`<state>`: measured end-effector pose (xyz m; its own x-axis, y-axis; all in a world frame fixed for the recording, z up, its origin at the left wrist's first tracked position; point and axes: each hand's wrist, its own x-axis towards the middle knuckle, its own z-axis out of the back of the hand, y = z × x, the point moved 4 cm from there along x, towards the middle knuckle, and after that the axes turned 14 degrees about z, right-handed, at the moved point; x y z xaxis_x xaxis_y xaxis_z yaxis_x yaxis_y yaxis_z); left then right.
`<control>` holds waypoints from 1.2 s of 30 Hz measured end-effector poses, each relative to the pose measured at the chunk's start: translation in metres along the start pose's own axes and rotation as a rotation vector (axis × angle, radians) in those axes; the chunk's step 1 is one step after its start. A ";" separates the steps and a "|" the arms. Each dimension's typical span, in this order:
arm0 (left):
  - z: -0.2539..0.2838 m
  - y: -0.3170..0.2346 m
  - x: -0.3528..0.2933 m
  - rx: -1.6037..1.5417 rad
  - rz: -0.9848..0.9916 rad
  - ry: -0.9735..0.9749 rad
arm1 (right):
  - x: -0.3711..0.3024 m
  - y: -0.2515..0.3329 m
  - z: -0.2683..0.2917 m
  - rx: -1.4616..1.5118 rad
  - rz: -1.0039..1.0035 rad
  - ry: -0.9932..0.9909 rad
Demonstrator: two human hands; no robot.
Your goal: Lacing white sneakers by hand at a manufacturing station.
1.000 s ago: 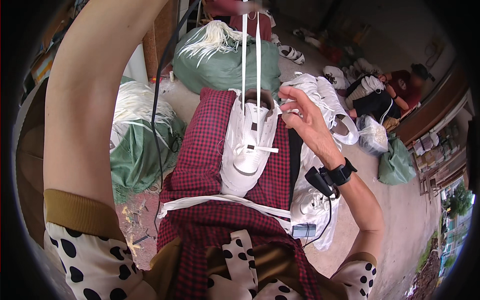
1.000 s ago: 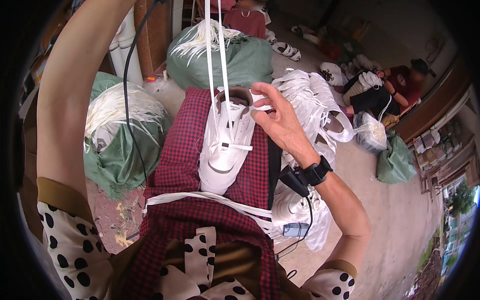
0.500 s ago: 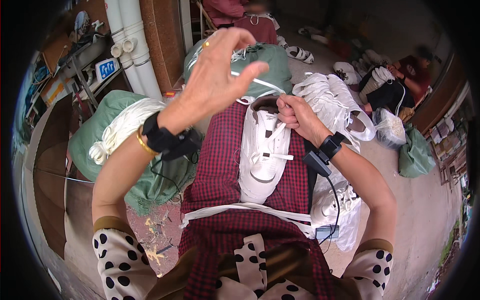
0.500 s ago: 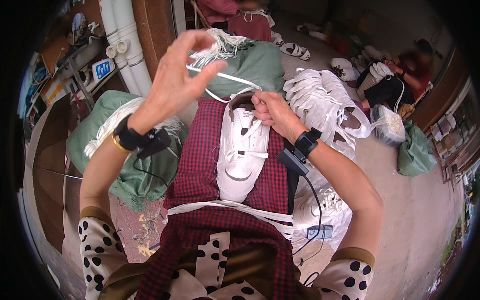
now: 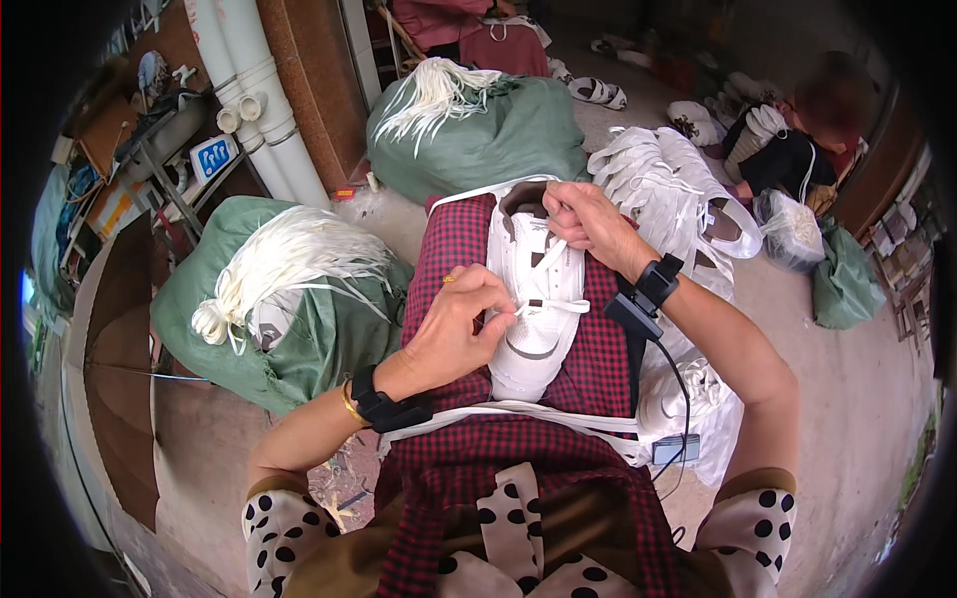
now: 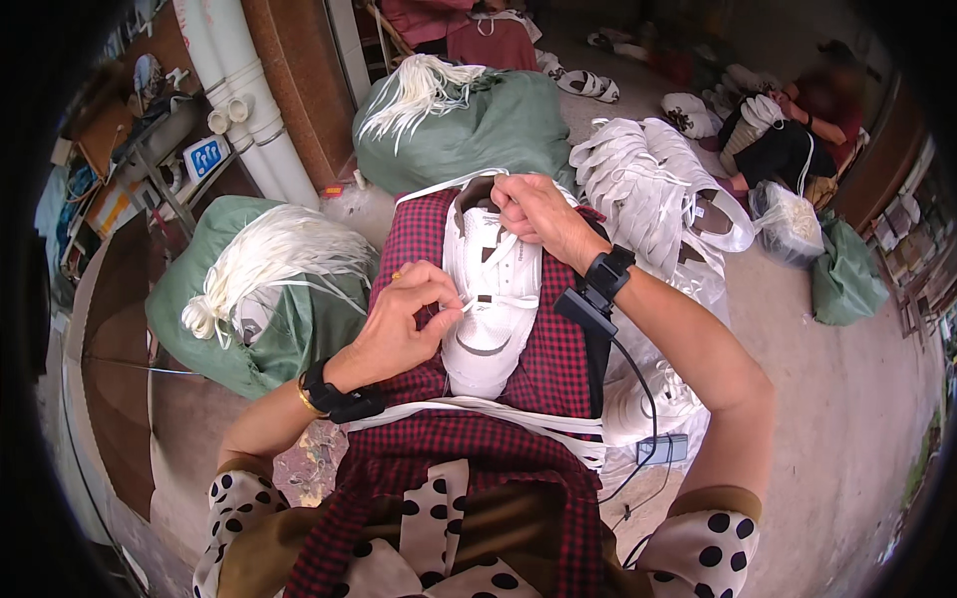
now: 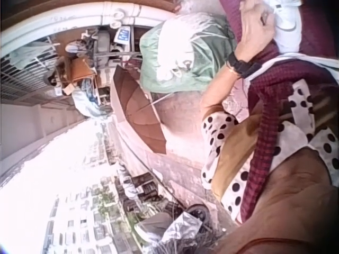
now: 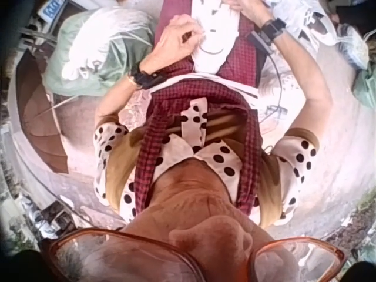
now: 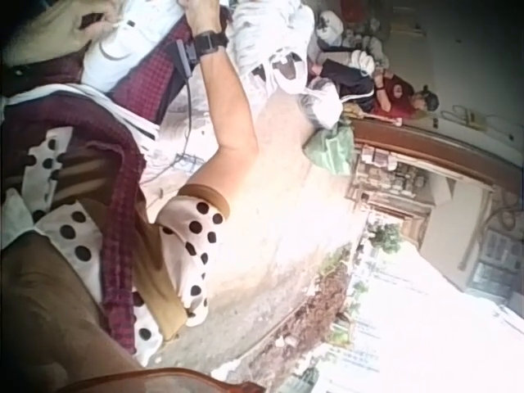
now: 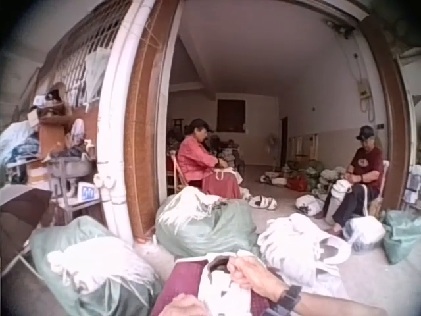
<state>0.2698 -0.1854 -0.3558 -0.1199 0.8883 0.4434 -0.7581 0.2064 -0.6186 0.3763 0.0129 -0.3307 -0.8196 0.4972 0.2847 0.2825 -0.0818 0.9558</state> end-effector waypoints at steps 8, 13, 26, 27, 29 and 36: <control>0.016 -0.014 0.007 0.106 0.074 -0.062 | 0.004 -0.007 0.002 -0.026 -0.028 -0.008; -0.006 -0.051 -0.022 0.174 -0.190 0.020 | 0.009 0.005 -0.007 -0.178 -0.022 0.049; -0.006 0.006 0.009 -0.094 0.173 0.050 | 0.012 -0.002 -0.004 -0.197 -0.099 0.072; -0.006 0.008 0.009 -0.099 0.188 0.088 | 0.011 0.000 -0.005 -0.213 -0.091 0.070; -0.004 0.013 0.011 -0.103 0.207 0.122 | 0.011 0.002 -0.007 -0.229 -0.083 0.074; 0.009 -0.014 0.006 0.047 0.137 -0.051 | 0.011 0.003 -0.008 -0.247 -0.085 0.065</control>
<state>0.2737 -0.1871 -0.3386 -0.2561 0.8846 0.3898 -0.7615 0.0638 -0.6451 0.3646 0.0114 -0.3245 -0.8677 0.4556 0.1988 0.0872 -0.2542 0.9632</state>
